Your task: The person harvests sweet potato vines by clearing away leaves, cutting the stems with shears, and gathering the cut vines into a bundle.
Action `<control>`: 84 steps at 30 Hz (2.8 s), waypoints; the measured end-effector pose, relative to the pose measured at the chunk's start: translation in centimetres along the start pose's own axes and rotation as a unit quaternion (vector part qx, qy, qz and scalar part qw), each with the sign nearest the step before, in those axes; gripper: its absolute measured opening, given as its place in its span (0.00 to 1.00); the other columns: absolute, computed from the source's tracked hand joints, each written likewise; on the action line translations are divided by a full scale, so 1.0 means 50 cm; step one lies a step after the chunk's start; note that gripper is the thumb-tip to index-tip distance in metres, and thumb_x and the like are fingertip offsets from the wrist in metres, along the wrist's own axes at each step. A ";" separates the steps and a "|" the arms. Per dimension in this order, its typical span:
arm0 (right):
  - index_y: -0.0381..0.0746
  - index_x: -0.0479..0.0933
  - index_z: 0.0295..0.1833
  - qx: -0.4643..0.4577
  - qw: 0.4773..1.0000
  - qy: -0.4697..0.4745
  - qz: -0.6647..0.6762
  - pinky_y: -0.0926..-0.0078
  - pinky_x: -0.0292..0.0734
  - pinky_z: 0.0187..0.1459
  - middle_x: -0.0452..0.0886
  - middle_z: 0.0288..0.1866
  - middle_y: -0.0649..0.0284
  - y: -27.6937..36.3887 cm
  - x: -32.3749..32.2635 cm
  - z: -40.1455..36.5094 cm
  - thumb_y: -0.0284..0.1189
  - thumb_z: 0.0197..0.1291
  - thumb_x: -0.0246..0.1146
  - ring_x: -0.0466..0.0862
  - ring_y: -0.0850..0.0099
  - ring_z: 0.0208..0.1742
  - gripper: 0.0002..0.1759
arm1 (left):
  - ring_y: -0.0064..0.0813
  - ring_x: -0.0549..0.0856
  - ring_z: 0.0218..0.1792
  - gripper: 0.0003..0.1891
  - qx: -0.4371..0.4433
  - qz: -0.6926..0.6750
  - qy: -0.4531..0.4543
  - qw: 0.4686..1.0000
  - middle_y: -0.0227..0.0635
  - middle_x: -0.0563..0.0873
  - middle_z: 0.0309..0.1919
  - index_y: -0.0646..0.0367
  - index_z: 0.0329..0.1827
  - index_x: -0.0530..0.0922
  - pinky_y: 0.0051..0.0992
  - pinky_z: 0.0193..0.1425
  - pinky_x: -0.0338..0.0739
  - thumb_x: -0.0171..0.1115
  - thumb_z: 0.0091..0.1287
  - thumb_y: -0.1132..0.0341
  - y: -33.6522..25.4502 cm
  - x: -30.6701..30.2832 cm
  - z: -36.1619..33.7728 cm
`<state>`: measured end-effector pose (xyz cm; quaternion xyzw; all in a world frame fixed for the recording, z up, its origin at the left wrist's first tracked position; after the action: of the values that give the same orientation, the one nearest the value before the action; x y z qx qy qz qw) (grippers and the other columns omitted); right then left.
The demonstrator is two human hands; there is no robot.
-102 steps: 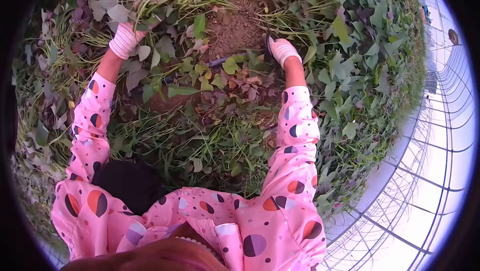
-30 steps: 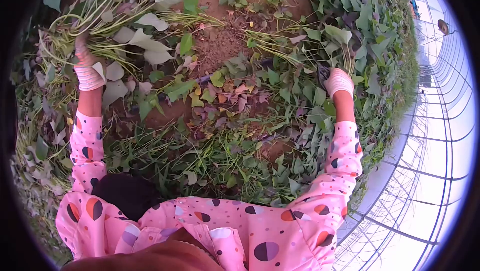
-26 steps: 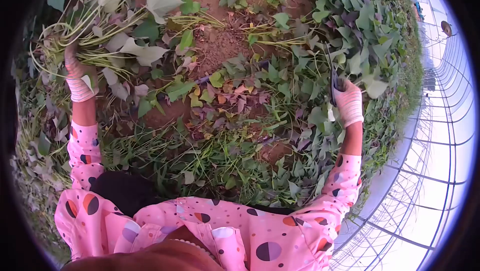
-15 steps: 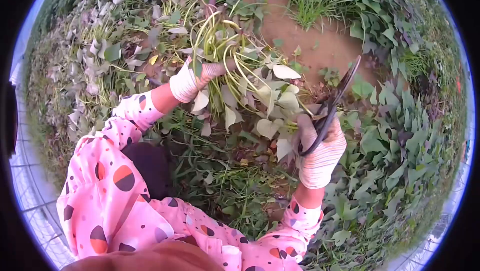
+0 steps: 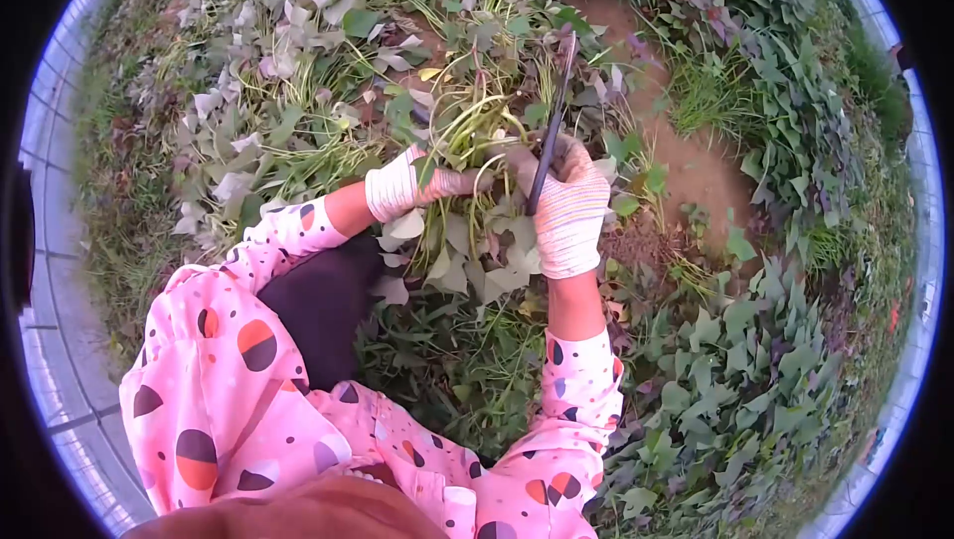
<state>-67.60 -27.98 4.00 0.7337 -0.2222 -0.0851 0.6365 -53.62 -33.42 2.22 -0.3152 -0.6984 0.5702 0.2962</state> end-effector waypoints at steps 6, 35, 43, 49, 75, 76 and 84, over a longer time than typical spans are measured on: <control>0.32 0.75 0.46 -0.022 0.996 -0.075 -0.043 0.87 0.68 0.24 0.77 0.28 0.69 0.067 -0.039 -0.189 0.26 0.55 0.68 0.74 0.84 0.22 0.15 | 0.20 0.81 0.50 0.28 0.084 0.085 0.096 0.988 0.33 0.84 0.52 0.59 0.61 0.75 0.25 0.58 0.74 0.71 0.59 0.57 -0.110 0.084 -0.074; 0.37 0.75 0.42 -0.243 0.893 -0.355 0.128 0.84 0.65 0.21 0.76 0.24 0.68 0.301 -0.040 -0.745 0.20 0.50 0.69 0.72 0.80 0.18 0.13 | 0.21 0.81 0.48 0.22 0.121 -0.090 0.247 0.957 0.31 0.85 0.49 0.60 0.57 0.76 0.24 0.53 0.77 0.71 0.60 0.67 -0.311 0.243 -0.398; 0.37 0.77 0.38 -0.170 0.935 -0.294 0.105 0.84 0.64 0.22 0.77 0.24 0.68 0.247 -0.047 -0.685 0.23 0.51 0.68 0.72 0.80 0.18 0.09 | 0.24 0.75 0.60 0.28 0.038 -0.110 0.222 0.968 0.37 0.74 0.64 0.56 0.66 0.67 0.33 0.64 0.68 0.66 0.65 0.60 -0.272 0.251 -0.399; 0.39 0.75 0.49 -0.248 0.936 -0.167 -0.184 0.75 0.70 0.34 0.77 0.35 0.62 0.239 -0.026 -0.640 0.24 0.58 0.61 0.75 0.72 0.32 0.12 | 0.34 0.66 0.68 0.33 0.117 0.271 0.264 0.918 0.46 0.67 0.69 0.59 0.70 0.62 0.29 0.73 0.55 0.56 0.68 0.48 -0.203 0.336 -0.356; 0.32 0.75 0.51 -0.176 0.911 -0.371 0.043 0.70 0.79 0.44 0.79 0.45 0.63 0.297 -0.048 -0.746 0.38 0.56 0.72 0.79 0.71 0.41 0.25 | 0.47 0.84 0.25 0.18 0.388 0.461 0.088 0.793 0.44 0.81 0.18 0.60 0.21 0.82 0.39 0.29 0.79 0.62 0.54 0.52 -0.288 0.339 -0.445; 0.32 0.75 0.51 -0.172 0.911 -0.373 0.028 0.71 0.78 0.43 0.80 0.45 0.62 0.287 -0.069 -0.741 0.38 0.56 0.72 0.80 0.70 0.41 0.25 | 0.47 0.83 0.25 0.13 0.366 0.541 0.139 0.744 0.43 0.81 0.19 0.56 0.26 0.83 0.39 0.29 0.79 0.59 0.55 0.55 -0.272 0.352 -0.442; 0.38 0.84 0.42 -0.143 0.931 -0.328 -0.070 0.85 0.61 0.22 0.78 0.25 0.73 0.302 -0.049 -0.756 0.34 0.52 0.70 0.71 0.86 0.21 0.14 | 0.50 0.81 0.28 0.16 0.332 0.608 0.240 0.680 0.46 0.82 0.27 0.56 0.44 0.78 0.39 0.34 0.79 0.59 0.63 0.54 -0.190 0.373 -0.393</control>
<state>-57.66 5.57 24.90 0.5798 -0.3517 -0.3964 0.6189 -51.07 -8.36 16.00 -0.6774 -0.0224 0.7243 0.1269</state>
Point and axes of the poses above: each hand's wrist, its own z-axis towards the middle knuckle, its own x-axis out of the palm, y = z × x, the point moved 9 cm from there along z, towards the middle knuckle
